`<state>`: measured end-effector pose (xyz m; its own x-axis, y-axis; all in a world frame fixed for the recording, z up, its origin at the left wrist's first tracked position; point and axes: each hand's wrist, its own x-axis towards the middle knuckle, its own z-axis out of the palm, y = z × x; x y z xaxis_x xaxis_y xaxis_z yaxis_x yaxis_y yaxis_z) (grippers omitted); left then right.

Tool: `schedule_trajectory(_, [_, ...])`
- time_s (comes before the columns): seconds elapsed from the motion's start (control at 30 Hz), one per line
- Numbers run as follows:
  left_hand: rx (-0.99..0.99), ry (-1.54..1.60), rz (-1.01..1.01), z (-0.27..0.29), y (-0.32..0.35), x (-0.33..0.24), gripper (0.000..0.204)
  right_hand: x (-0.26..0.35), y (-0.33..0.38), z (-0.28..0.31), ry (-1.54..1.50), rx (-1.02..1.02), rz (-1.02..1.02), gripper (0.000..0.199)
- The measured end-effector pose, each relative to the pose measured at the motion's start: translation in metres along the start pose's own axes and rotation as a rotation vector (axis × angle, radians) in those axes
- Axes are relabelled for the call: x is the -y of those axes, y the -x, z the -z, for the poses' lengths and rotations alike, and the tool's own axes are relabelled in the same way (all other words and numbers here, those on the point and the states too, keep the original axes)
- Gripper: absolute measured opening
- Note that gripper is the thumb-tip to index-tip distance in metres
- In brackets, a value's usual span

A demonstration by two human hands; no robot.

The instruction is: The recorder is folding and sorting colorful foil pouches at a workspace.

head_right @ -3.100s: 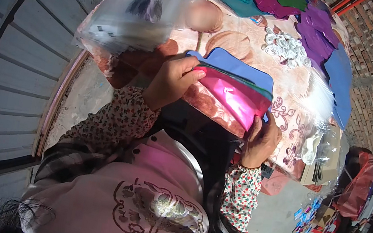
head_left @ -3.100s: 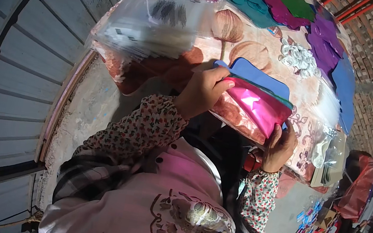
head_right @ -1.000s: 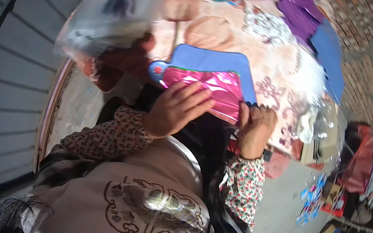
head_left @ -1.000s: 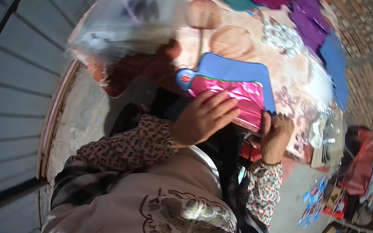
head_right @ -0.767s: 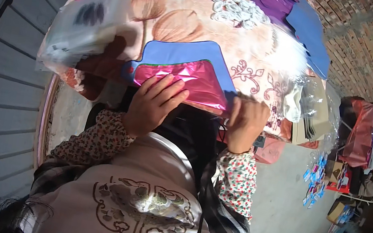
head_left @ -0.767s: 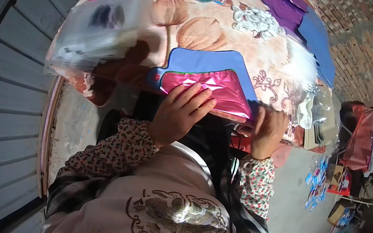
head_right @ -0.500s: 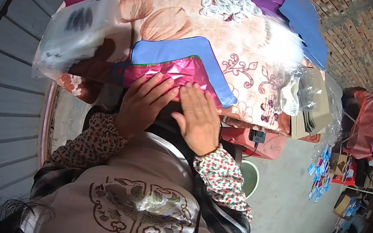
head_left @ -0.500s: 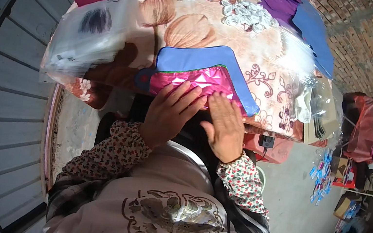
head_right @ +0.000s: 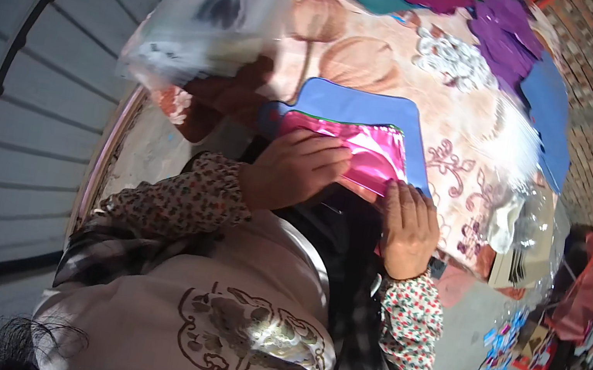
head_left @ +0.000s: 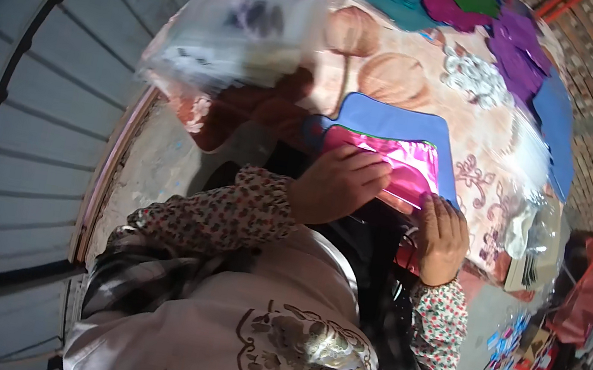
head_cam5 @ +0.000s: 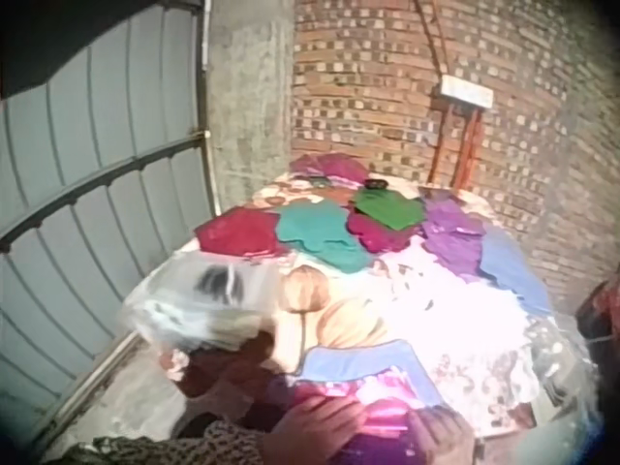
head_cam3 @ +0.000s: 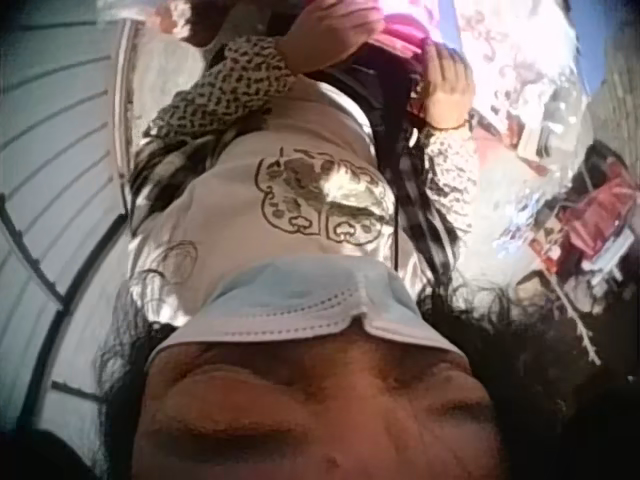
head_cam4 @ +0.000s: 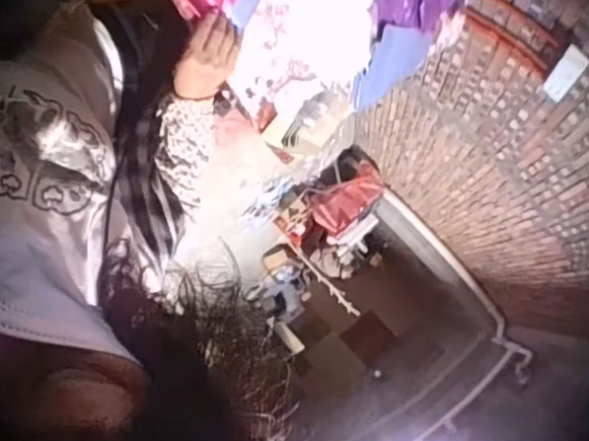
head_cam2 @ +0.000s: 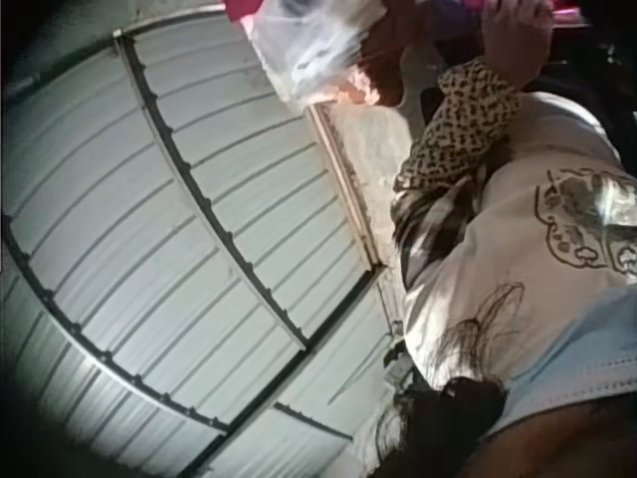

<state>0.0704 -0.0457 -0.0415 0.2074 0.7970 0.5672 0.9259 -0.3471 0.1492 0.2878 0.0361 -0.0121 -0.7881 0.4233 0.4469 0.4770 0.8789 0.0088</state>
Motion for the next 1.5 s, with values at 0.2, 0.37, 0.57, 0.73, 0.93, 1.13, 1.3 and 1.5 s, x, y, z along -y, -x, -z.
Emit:
schedule_trajectory(0.2, [-0.054, 0.033, -0.057, -0.007, -0.02, -0.01, 0.026, 0.0, -0.022, 0.0, 0.029, 0.017, 0.206, 0.031])
schedule_trajectory(0.37, [-0.117, -0.006, -0.111, -0.013, -0.029, -0.013, 0.024, 0.012, -0.028, -0.001, 0.015, -0.041, 0.127, 0.03])
schedule_trajectory(0.57, [-0.074, 0.004, -0.179, 0.004, -0.024, 0.018, 0.022, 0.005, -0.021, 0.003, 0.034, 0.009, 0.116, 0.021])
schedule_trajectory(0.73, [-0.379, -0.2, -0.303, 0.023, -0.012, 0.053, 0.014, 0.004, -0.019, 0.01, 0.04, -0.027, 0.192, 0.022])
schedule_trajectory(0.93, [-0.283, 0.793, 0.567, 0.081, 0.002, 0.075, 0.015, -0.016, -0.007, 0.015, 0.104, -0.062, 0.057, 0.027])
schedule_trajectory(1.13, [0.034, 1.753, 1.075, 0.026, -0.027, -0.009, 0.028, 0.03, -0.026, 0.014, 0.143, -0.023, 0.045, 0.031])
schedule_trajectory(1.3, [-0.398, 2.073, 0.948, 0.007, -0.048, -0.004, 0.021, 0.062, -0.018, 0.011, -0.003, 0.053, 0.114, 0.04])
schedule_trajectory(1.5, [0.382, 1.169, 0.128, 0.04, -0.056, 0.03, 0.022, 0.066, -0.079, 0.103, 0.037, -0.166, 0.28, 0.038])
